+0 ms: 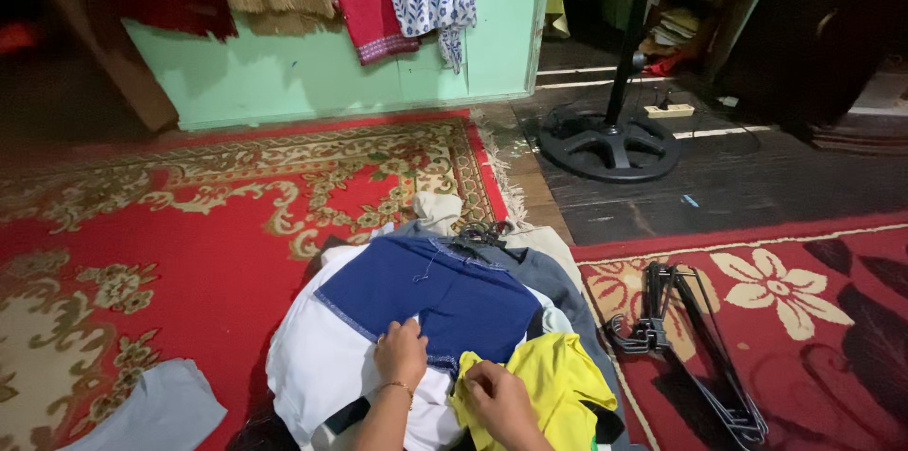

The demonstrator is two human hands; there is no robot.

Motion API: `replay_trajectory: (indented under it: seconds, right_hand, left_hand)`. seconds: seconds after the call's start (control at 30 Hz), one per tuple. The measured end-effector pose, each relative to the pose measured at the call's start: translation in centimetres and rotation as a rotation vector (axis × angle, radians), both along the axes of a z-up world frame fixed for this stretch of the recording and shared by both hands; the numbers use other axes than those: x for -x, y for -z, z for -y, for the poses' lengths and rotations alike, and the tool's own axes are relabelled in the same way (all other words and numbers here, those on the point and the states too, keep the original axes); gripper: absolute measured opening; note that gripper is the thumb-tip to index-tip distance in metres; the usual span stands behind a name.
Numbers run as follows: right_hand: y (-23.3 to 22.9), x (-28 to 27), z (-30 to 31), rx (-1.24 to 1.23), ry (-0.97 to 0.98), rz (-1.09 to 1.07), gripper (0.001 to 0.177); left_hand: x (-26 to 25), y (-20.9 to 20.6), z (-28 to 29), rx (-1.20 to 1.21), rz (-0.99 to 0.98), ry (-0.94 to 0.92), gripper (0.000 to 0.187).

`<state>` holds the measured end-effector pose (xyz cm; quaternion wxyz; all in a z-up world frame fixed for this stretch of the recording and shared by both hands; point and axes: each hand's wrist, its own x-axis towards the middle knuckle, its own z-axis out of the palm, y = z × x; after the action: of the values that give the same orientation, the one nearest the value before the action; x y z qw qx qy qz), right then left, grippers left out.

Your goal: The person folds several pieces of clothing on a red patterned rug. They fold a striped shirt, a blue patterned garment, a yellow dinosaur-print shirt, and a black garment, placing each folded item into a growing stack.

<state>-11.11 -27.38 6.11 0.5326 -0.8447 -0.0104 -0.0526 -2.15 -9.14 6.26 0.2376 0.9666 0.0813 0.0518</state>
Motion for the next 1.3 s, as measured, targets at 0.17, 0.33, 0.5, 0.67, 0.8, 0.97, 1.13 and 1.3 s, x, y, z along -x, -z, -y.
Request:
replay_trajectory:
  seconds: [0.17, 0.33, 0.5, 0.67, 0.8, 0.97, 1.13, 1.3]
  right_hand:
    - [2.7, -0.4, 0.4, -0.169, 0.086, -0.001, 0.012]
    - [3.8, -2.3, 1.7, -0.809, 0.249, -0.283, 0.046]
    - [-0.1, -1.3, 3.7, -1.215, 0.107, -0.459, 0.060]
    - [-4.6, 0.9, 3.2, -1.266, 0.211, -0.496, 0.090]
    - [-5.2, 2.0, 3.5, -1.167, 0.272, -0.482, 0.083]
    - [-4.2, 1.9, 4.3, -1.207, 0.117, -0.333, 0.052]
    - [-6.2, 1.4, 6.7, -1.279, 0.001, -0.310, 0.055]
    - [-9.2, 1.2, 6.6, -0.700, 0.274, -0.297, 0.080]
  left_hand:
    - [-0.1, -3.3, -1.4, 0.714, 0.333, 0.154, 0.019]
    - [6.1, -7.6, -4.9, 0.829, 0.274, 0.352, 0.017]
    - [13.9, -6.5, -6.9, 0.665, -0.074, 0.748, 0.022]
    - [14.6, -2.5, -9.2, 0.599, -0.357, 0.641, 0.027]
    - [11.9, -1.6, -10.3, 0.449, 0.172, 0.435, 0.033]
    - [9.7, -4.6, -9.4, 0.366, 0.243, 0.260, 0.050]
    - [10.4, -8.3, -10.0, 0.408, 0.012, 0.414, 0.049]
    - [13.7, -11.4, -8.2, 0.603, 0.159, 0.398, 0.043]
